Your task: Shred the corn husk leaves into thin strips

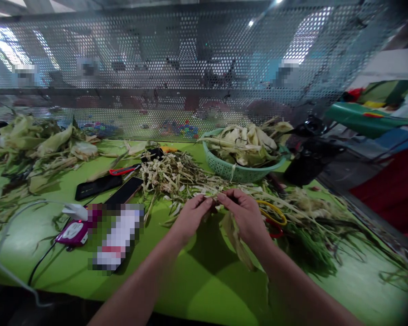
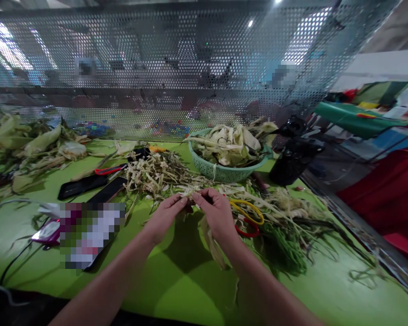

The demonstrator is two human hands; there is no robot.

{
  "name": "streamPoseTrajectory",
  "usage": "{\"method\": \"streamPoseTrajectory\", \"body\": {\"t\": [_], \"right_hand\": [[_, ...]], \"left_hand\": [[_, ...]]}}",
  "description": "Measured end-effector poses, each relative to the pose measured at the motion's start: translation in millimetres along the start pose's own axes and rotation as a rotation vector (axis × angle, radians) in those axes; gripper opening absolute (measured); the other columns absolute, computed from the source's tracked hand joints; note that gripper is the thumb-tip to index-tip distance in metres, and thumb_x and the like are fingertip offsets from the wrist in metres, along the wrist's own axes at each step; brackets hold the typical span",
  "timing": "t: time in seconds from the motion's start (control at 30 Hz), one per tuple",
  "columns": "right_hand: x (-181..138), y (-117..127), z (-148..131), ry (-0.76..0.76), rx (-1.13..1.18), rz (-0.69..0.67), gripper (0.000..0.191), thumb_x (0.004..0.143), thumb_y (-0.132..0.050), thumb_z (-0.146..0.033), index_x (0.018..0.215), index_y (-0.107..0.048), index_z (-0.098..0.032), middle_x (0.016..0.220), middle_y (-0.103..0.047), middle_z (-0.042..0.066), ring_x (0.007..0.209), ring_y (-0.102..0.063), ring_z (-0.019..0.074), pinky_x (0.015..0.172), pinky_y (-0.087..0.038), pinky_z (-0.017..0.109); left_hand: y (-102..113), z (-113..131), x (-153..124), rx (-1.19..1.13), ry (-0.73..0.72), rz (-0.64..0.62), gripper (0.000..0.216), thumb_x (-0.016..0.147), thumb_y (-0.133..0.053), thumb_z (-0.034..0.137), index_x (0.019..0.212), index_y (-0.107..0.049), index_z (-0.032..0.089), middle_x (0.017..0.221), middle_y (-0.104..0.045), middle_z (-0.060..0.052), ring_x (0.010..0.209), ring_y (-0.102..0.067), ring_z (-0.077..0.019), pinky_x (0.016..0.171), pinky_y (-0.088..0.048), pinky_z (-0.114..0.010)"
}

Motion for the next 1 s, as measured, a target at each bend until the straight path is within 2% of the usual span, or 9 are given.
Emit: {"method": "streamPoseTrajectory", "body": {"t": [0.2, 0.37, 0.53, 0.63, 0.77, 0.9, 1.0], "right_hand": [[-1, -1, 2, -0.011, 0.030, -0.018, 0.029, 0.070, -0.072, -0.045, 0.070, -0.061, -0.019, 0.064, -0.057, -0.001, 0.060, -0.048, 0.0131, 0.057, -0.039, 0.026], [0, -1, 3, 0.002, 0.001, -0.020, 0.029, 0.072, -0.071, -0.046, 0.070, -0.063, -0.018, 0.066, -0.058, 0.000, 0.061, -0.049, 0.0136, 0.057, -0.040, 0.026], [4, 3, 0, -0.044, 0.072, -0.070, 0.029, 0.076, -0.066, -0.047, 0.082, -0.069, -0.018, 0.071, -0.062, 0.001, 0.061, -0.049, 0.0129, 0.059, -0.040, 0.026], [4, 2, 1, -0.071, 0.127, -0.105, 0.026, 0.074, -0.070, -0.043, 0.083, -0.068, -0.019, 0.074, -0.063, 0.001, 0.064, -0.052, 0.0132, 0.061, -0.042, 0.026], [3, -1, 6, -0.081, 0.141, -0.141, 0.029, 0.066, -0.078, -0.035, 0.086, -0.065, -0.019, 0.082, -0.065, 0.002, 0.075, -0.058, 0.0165, 0.071, -0.045, 0.029], [5, 0, 10, -0.040, 0.036, -0.127, 0.022, 0.071, -0.073, -0.035, 0.082, -0.065, -0.018, 0.078, -0.064, 0.001, 0.073, -0.057, 0.0158, 0.071, -0.045, 0.029], [4, 0, 10, -0.029, -0.015, -0.126, 0.021, 0.074, -0.071, -0.036, 0.082, -0.064, -0.018, 0.077, -0.063, 0.001, 0.072, -0.056, 0.0156, 0.068, -0.045, 0.028]], "left_hand": [[-3, 1, 1, -0.051, 0.043, -0.006, 0.028, 0.075, -0.066, 0.039, 0.089, -0.064, 0.015, 0.080, -0.060, -0.003, 0.072, -0.050, -0.0122, 0.070, -0.039, -0.025], [0, 3, 1, 0.188, -0.056, 0.097, 0.018, 0.075, -0.066, 0.034, 0.073, -0.063, 0.016, 0.071, -0.058, 0.000, 0.069, -0.047, -0.0126, 0.066, -0.037, -0.024], [1, 7, 0, -0.100, 0.030, 0.049, 0.025, 0.073, -0.069, 0.033, 0.092, -0.068, 0.018, 0.088, -0.067, -0.003, 0.078, -0.057, -0.0132, 0.078, -0.042, -0.026], [2, 7, 0, -0.175, 0.051, 0.076, 0.026, 0.070, -0.073, 0.032, 0.090, -0.067, 0.016, 0.089, -0.067, -0.004, 0.079, -0.057, -0.0126, 0.081, -0.042, -0.026], [3, 3, 2, -0.139, 0.006, 0.094, 0.024, 0.071, -0.072, 0.030, 0.088, -0.064, 0.015, 0.086, -0.065, -0.004, 0.080, -0.056, -0.0125, 0.080, -0.042, -0.026], [5, 2, 2, -0.064, -0.052, 0.097, 0.026, 0.075, -0.069, 0.030, 0.094, -0.060, 0.016, 0.089, -0.063, -0.004, 0.081, -0.056, -0.0130, 0.078, -0.043, -0.027], [7, 4, 1, -0.027, -0.084, 0.132, 0.022, 0.079, -0.064, 0.035, 0.090, -0.059, 0.017, 0.083, -0.060, -0.002, 0.076, -0.054, -0.0123, 0.074, -0.044, -0.026]]}}
Point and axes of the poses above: each hand's wrist, its own x-axis towards the middle knuckle, its own y-axis out of the back of the hand, z = x × y, the point moved 2 cm from there along x, towards the middle knuckle
